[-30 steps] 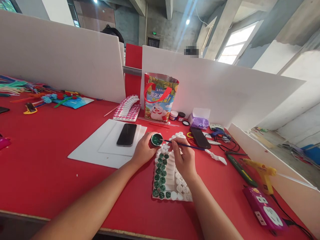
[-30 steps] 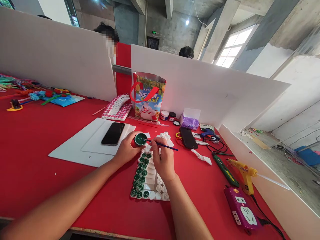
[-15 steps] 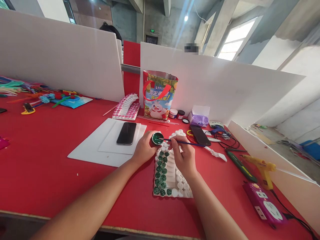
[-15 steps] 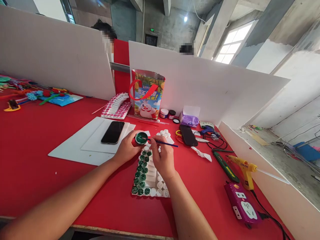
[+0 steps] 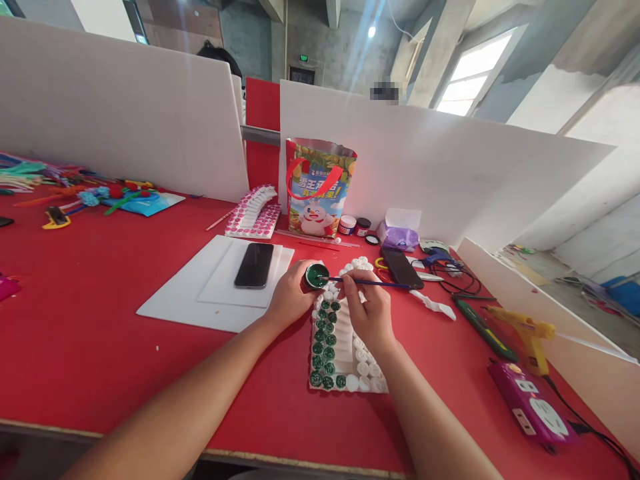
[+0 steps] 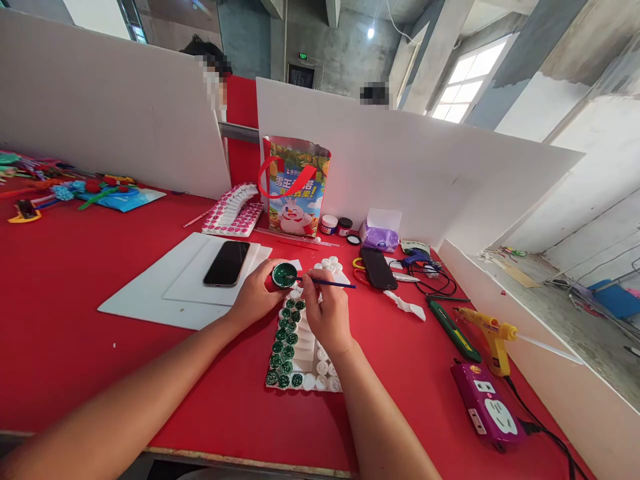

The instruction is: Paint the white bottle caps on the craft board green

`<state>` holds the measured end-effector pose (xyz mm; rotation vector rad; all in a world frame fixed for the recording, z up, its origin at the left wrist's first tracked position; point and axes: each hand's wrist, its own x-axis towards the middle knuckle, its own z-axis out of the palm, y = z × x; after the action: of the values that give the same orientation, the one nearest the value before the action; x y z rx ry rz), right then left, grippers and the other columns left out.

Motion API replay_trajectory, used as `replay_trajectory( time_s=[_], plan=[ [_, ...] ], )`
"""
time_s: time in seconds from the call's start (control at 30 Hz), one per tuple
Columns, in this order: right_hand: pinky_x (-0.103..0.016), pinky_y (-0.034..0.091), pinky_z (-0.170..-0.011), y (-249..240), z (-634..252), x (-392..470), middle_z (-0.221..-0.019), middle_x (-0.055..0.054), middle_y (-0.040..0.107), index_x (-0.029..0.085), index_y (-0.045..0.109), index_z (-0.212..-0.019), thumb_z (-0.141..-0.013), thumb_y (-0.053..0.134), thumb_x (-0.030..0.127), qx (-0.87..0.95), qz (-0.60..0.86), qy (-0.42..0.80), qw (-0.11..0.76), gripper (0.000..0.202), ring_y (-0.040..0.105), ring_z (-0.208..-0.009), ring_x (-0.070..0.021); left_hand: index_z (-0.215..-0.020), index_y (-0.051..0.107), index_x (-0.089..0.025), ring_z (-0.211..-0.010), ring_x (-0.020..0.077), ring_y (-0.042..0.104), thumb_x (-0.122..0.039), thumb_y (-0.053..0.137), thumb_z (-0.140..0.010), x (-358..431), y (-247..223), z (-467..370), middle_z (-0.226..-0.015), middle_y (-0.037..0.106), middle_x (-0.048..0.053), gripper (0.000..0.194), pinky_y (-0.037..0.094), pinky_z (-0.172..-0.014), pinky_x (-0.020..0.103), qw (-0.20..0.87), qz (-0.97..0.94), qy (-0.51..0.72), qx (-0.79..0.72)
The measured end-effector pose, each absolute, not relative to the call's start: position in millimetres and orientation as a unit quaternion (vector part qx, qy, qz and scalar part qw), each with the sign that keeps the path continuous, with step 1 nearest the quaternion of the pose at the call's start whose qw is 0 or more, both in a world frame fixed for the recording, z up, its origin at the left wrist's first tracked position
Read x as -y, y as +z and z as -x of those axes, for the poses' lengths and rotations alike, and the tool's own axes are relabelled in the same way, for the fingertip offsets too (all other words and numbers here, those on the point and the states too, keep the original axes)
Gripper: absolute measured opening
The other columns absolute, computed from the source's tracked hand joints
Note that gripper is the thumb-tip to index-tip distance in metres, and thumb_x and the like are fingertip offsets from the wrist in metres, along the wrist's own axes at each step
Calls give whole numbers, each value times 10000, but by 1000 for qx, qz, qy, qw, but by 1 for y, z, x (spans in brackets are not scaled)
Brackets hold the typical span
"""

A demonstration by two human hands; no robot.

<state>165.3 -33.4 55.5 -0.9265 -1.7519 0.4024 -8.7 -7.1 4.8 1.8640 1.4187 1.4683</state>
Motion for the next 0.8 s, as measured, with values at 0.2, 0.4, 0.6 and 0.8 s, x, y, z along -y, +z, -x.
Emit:
replay_trajectory(
  time_s=[0.2,0.4,0.6,0.8],
  plan=[
    [-272,528,-570,58,-164,35,-720,-4,690,230,594,-947,-1027,534,309,728,383,172,543,128,689,-617,-154,-1174,637,-228,-1137,263,687,-183,753,-742,7,4,9,-1198,722,72,449,541,-1022,404,191,-666,523,-496],
    [-270,531,-525,64,-166,39,-747,-28,702,220,610,-927,-1012,572,399,682,396,198,582,202,684,-596,-153,-1155,638,-238,-1123,264,689,-178,754,-726,7,5,9,-1178,730,67,448,548,-1003,405,198,-656,528,-502],
    [-256,502,-467,72,-165,33,-621,11,695,214,592,-850,-948,663,495,584,410,290,637,307,615,-452,-124,-1152,646,-236,-1112,263,695,-217,781,-723,8,4,9,-1174,734,65,450,555,-980,389,210,-652,527,-502],
    [-236,460,-438,75,-172,30,-577,30,658,217,561,-807,-942,656,508,570,417,298,642,334,562,-428,-108,-1146,652,-231,-1100,274,695,-261,796,-723,8,4,11,-1177,738,70,448,549,-977,402,221,-643,526,-511]
  ],
)
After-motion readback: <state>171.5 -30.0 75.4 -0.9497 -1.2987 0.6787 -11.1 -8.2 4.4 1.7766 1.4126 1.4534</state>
